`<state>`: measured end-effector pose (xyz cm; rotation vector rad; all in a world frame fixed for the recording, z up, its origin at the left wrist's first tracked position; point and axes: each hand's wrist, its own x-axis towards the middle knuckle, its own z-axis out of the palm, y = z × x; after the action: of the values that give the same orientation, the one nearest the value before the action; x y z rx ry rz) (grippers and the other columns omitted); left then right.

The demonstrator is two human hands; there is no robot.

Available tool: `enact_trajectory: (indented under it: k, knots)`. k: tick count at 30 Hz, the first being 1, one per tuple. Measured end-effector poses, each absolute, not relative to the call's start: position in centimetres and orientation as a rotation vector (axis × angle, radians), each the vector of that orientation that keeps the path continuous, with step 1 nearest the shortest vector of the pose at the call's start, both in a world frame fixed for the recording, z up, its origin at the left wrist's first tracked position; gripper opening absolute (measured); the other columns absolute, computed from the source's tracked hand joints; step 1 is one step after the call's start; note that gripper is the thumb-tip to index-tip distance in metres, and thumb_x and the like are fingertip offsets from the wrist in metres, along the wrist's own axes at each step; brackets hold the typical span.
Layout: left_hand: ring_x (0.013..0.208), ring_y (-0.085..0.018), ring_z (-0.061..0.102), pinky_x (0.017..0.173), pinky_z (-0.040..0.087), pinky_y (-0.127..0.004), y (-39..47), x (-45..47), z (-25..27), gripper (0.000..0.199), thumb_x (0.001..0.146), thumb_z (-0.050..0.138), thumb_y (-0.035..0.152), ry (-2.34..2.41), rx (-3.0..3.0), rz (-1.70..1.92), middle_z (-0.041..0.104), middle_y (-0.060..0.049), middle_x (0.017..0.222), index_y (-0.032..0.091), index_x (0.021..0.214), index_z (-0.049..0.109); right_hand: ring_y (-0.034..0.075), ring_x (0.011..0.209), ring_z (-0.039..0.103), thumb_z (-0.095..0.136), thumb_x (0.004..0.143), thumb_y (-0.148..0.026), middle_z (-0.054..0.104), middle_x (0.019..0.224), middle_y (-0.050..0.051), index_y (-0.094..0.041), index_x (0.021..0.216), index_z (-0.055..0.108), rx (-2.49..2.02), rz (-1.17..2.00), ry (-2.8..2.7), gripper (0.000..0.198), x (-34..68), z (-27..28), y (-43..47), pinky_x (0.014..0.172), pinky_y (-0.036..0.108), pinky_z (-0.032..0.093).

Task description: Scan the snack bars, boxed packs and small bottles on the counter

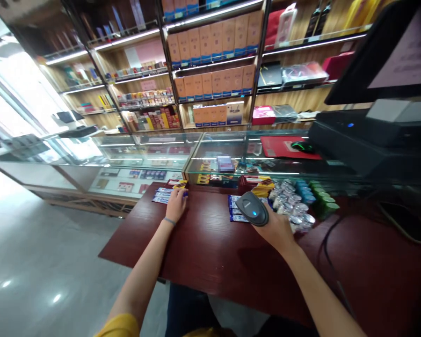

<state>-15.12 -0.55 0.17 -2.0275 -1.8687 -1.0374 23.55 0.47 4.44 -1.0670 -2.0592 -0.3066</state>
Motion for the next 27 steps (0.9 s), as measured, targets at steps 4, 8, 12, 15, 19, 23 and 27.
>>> enact_trajectory:
  k: [4, 8, 12, 15, 19, 23, 27]
  knots:
    - [0.116, -0.028, 0.051, 0.103, 0.044, -0.046, -2.1, -20.7, -0.8, 0.038, 0.087, 0.054, 0.013, -1.938, -1.945, -0.880, 0.052, -0.014, 0.121, 0.018, 0.125, 0.056, 0.023, 0.066, 0.071, 0.057, 0.086, -0.033, 0.074, 0.086, 0.008, -0.015, 0.113, 0.058, -0.910, -0.182, -2.133, 0.033, 21.7, 3.5, 0.0, 0.055, 0.029, 0.048]
    - [0.121, -0.029, 0.048, 0.107, 0.041, -0.048, -3.3, -23.6, -1.8, 0.039, 0.085, 0.054, 0.011, -1.987, -1.883, -0.845, 0.048, -0.015, 0.125, 0.018, 0.124, 0.056, 0.022, 0.063, 0.070, 0.058, 0.082, -0.027, 0.073, 0.078, 0.006, -0.015, 0.111, 0.058, -0.790, -0.073, -2.188, 0.030, 20.4, 2.7, -0.6, 0.053, 0.029, 0.048]
    - [0.118, -0.027, 0.051, 0.106, 0.044, -0.046, -3.9, -24.9, -2.8, 0.030, 0.085, 0.055, 0.013, -2.048, -1.911, -0.856, 0.051, -0.014, 0.121, 0.018, 0.114, 0.061, 0.022, 0.063, 0.070, 0.059, 0.082, -0.026, 0.072, 0.078, 0.005, -0.017, 0.107, 0.059, -0.751, -0.048, -2.216, 0.027, 19.7, 1.8, -1.1, 0.053, 0.030, 0.049]
    - [0.113, -0.026, 0.055, 0.104, 0.045, -0.045, -4.0, -25.3, -3.1, 0.026, 0.087, 0.055, 0.015, -2.094, -1.952, -0.837, 0.055, -0.012, 0.117, 0.018, 0.111, 0.063, 0.023, 0.068, 0.071, 0.058, 0.082, -0.024, 0.074, 0.084, 0.006, -0.017, 0.111, 0.058, -0.725, -0.028, -2.234, 0.029, 19.6, 1.3, -1.2, 0.055, 0.030, 0.051]
    - [0.109, -0.026, 0.058, 0.101, 0.047, -0.042, -4.2, -25.4, -2.6, 0.028, 0.090, 0.055, 0.021, -2.108, -2.034, -0.786, 0.062, -0.011, 0.114, 0.020, 0.115, 0.066, 0.022, 0.072, 0.072, 0.056, 0.082, -0.022, 0.074, 0.089, 0.007, -0.016, 0.116, 0.056, -0.700, -0.044, -2.222, 0.034, 19.7, 1.3, -1.4, 0.059, 0.029, 0.053]
    - [0.102, -0.027, 0.061, 0.095, 0.048, -0.041, -4.7, -24.9, -1.3, 0.025, 0.091, 0.057, 0.031, -2.098, -2.059, -0.667, 0.067, -0.009, 0.106, 0.024, 0.110, 0.071, 0.021, 0.068, 0.071, 0.054, 0.083, -0.023, 0.073, 0.083, 0.006, -0.016, 0.112, 0.056, -0.674, -0.090, -2.204, 0.030, 19.8, 1.6, -1.8, 0.057, 0.029, 0.053]
    - [0.097, -0.024, 0.063, 0.092, 0.049, -0.037, -4.9, -22.8, 0.1, 0.025, 0.094, 0.052, 0.037, -2.070, -2.127, -0.752, 0.070, -0.008, 0.100, 0.024, 0.099, 0.072, 0.022, 0.065, 0.071, 0.053, 0.082, -0.022, 0.072, 0.078, 0.005, -0.016, 0.115, 0.054, -0.690, -0.139, -2.160, 0.034, 20.0, 1.9, -2.0, 0.056, 0.030, 0.053]
